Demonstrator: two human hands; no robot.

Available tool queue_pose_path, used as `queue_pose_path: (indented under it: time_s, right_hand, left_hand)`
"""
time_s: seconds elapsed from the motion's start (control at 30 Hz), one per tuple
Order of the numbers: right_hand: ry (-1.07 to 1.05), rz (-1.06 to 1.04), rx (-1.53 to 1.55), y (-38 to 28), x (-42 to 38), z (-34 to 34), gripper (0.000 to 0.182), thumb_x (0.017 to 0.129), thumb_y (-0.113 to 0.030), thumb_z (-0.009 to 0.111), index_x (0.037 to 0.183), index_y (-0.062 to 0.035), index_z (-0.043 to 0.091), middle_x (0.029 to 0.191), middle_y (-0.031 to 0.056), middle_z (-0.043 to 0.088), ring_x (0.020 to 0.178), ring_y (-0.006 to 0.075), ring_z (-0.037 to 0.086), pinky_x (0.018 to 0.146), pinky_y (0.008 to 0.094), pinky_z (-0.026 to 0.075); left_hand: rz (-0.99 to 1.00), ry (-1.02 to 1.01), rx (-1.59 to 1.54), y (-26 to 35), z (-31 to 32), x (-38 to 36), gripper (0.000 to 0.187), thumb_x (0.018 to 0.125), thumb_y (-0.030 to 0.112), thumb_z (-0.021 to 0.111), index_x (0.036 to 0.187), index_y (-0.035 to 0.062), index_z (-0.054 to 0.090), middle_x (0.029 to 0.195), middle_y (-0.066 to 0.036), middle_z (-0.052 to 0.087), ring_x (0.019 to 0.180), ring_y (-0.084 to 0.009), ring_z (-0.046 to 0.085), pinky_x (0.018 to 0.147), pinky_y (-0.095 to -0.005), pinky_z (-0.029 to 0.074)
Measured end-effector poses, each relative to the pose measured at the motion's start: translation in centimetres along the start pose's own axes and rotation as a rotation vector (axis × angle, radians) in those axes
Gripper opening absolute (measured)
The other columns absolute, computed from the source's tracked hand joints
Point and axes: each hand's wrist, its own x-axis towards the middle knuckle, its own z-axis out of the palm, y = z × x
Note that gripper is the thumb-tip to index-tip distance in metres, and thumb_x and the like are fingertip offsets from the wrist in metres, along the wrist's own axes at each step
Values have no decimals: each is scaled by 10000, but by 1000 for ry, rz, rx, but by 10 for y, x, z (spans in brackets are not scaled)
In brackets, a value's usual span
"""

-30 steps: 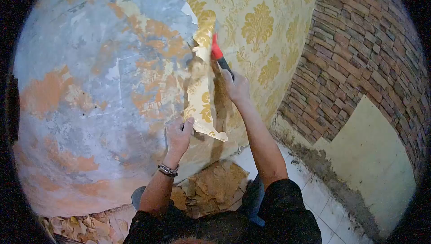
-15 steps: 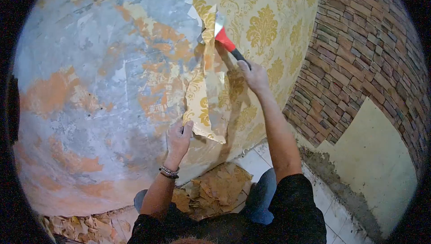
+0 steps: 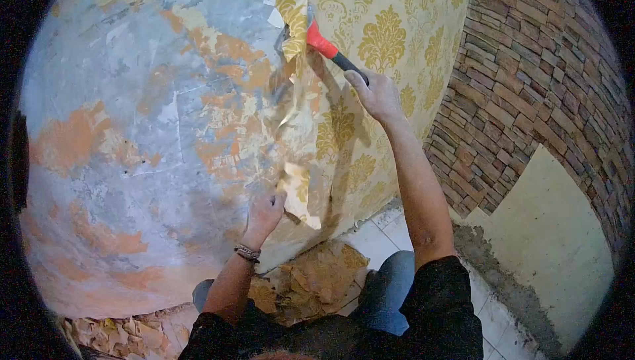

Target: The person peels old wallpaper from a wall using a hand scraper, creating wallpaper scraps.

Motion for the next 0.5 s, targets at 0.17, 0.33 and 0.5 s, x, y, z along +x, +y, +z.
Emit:
queue_pose_path:
  time_s: [0.17, 0.33, 0.5]
  right_hand:
    - [28, -1, 47, 2, 4, 4, 650, 890, -642, 450, 1060, -61, 686, 781, 217, 661, 780, 384, 651, 717, 449, 488]
    - [16, 22, 11, -10, -6, -1, 653, 890, -645, 440, 1088, -70, 678, 873, 247, 666, 860, 421, 643, 771, 467, 497]
    - [72, 90, 77, -37, -26, 10, 627, 890, -625, 456, 1053, -60, 674, 895, 258, 662, 865, 434, 638, 776, 483, 499]
  left_hand:
    - [39, -403, 186, -24, 22, -18, 307, 900, 347, 518, 892, 66, 643, 902, -164, 676, 834, -371, 650, 754, -458, 519]
    - [137, -655, 354, -24, 14, -24, 312, 917, 304, 500, 1024, 48, 643, 987, -175, 665, 903, -353, 644, 809, -460, 509]
    - [171, -264, -36, 13, -26, 10, 402, 929, 269, 517, 1244, 22, 548, 1059, -226, 633, 972, -326, 627, 845, -418, 495]
